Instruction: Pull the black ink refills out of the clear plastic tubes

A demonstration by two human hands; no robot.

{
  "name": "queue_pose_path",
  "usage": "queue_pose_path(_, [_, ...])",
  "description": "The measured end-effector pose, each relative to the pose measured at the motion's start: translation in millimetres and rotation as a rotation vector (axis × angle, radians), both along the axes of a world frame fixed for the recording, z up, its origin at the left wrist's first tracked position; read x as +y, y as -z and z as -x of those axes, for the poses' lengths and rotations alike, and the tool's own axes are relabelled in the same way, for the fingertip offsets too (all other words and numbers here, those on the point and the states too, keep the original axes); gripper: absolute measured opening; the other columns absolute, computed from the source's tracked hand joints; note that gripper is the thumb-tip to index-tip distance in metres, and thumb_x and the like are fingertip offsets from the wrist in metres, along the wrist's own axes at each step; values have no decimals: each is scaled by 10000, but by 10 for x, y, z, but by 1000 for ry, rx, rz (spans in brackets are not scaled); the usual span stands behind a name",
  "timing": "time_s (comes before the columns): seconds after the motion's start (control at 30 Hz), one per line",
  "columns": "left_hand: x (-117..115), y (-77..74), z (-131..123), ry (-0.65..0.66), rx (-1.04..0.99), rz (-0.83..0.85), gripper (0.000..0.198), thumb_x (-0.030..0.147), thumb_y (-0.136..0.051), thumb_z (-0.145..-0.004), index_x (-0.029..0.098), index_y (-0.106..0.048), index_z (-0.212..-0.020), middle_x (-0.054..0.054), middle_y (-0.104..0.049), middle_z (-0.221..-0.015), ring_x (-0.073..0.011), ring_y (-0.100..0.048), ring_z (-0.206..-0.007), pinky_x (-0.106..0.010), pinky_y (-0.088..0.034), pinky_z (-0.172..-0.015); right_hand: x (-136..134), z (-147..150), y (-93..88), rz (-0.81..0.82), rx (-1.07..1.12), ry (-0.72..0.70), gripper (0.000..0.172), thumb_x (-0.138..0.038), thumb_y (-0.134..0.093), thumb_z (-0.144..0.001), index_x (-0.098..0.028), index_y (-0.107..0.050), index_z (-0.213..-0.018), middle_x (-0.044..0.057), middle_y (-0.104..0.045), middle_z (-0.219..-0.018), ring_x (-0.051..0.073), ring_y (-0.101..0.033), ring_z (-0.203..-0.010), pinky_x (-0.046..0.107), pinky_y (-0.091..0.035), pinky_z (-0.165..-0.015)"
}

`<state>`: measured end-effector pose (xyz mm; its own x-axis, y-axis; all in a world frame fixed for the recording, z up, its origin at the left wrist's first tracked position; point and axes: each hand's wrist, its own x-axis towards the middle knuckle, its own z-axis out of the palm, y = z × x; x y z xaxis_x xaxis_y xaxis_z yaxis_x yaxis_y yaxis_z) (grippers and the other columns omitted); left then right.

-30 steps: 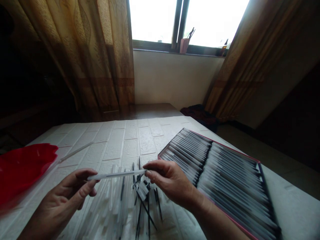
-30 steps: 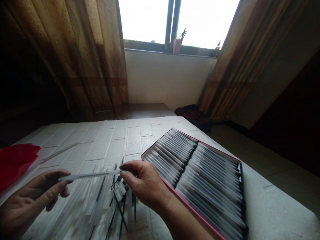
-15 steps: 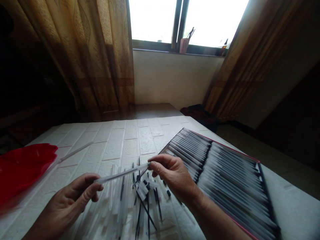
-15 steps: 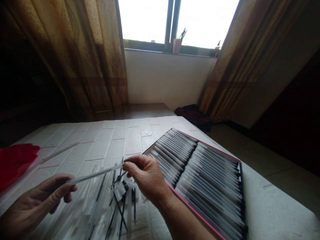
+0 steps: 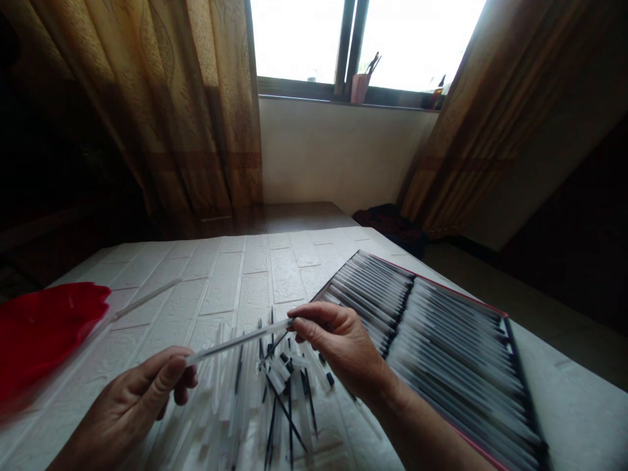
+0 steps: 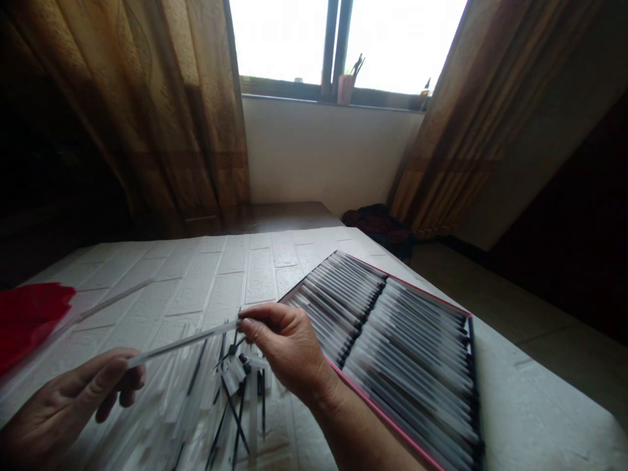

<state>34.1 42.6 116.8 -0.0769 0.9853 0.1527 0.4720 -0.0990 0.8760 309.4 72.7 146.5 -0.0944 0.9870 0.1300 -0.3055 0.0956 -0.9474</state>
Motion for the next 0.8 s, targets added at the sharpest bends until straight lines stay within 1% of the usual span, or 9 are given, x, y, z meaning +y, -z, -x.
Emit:
queue_pose_path(0.1, [42,53,96,89,58,40,606,763,-462,-906,286,-701,-619,37,-632,-528,-108,-541,-470,-150,-441,-446,3,16,5,4,29,-8,111,-218,-826,-673,-237,-836,-782,-17,-740,-695,85,-625,-605,201,-514,-595])
queue_pose_path(0.2, [66,85,167,104,53,56,643,760,-433,-918,269,-669,-575,30,-611,-506,-112,-531,-452,-161,-435,-430,0,31,-1,23,17,-9,102,-232,-815,-677,-224,-826,-778,-23,-727,-670,86,-619,-590,202,-513,-583])
queue_pose_path(0.3, [74,66,173,67,28,76,552,773,-485,-885,296,-734,-763,39,-640,-518,-128,-562,-464,-170,-470,-454,-4,37,-5,49,-40,8,100,-263,-796,-703,-197,-805,-777,-29,-702,-623,88,-603,-559,205,-504,-558])
queue_pose_path(0.37, [73,38,140,36,14,70,494,774,-594,-817,326,-743,-960,57,-656,-542,-136,-591,-487,-178,-519,-517,-1,35,0,55,-78,31,112,-285,-783,-715,-183,-787,-762,-26,-695,-611,93,-598,-549,209,-497,-546])
queue_pose_path(0.4, [68,23,114,30,4,65,508,773,-662,-761,335,-735,-1008,62,-669,-571,-139,-609,-508,-182,-538,-542,4,32,3,55,-90,46,123,-297,-776,-720,-178,-778,-752,-22,-698,-614,96,-600,-549,211,-494,-543])
queue_pose_path(0.47, [44,-4,46,4,-36,52,546,770,-761,-650,343,-729,-988,65,-710,-670,-142,-649,-566,-177,-553,-569,15,27,9,54,-102,69,148,-320,-767,-727,-172,-764,-738,-9,-709,-626,101,-604,-551,215,-488,-535])
queue_pose_path(0.53, [8,-30,-26,-35,-81,42,562,786,-789,-591,343,-723,-931,76,-714,-699,-138,-665,-611,-154,-540,-581,23,25,9,54,-102,77,160,-331,-763,-727,-171,-758,-731,-4,-713,-631,102,-603,-548,215,-483,-529])
queue_pose_path(0.67, [-45,-78,-99,-96,-66,4,544,814,-744,-628,345,-716,-903,97,-635,-567,-123,-630,-601,-133,-500,-602,14,34,-5,60,-84,57,137,-307,-768,-705,-175,-767,-740,-21,-696,-610,94,-596,-545,207,-477,-528])
queue_pose_path(0.8, [-11,-85,-36,-78,-4,-6,543,849,-642,-706,334,-724,-858,79,-637,-535,-120,-558,-503,-165,-438,-473,-1,50,-9,60,-61,54,145,-291,-769,-688,-181,-786,-782,-29,-693,-614,95,-602,-554,206,-478,-529])
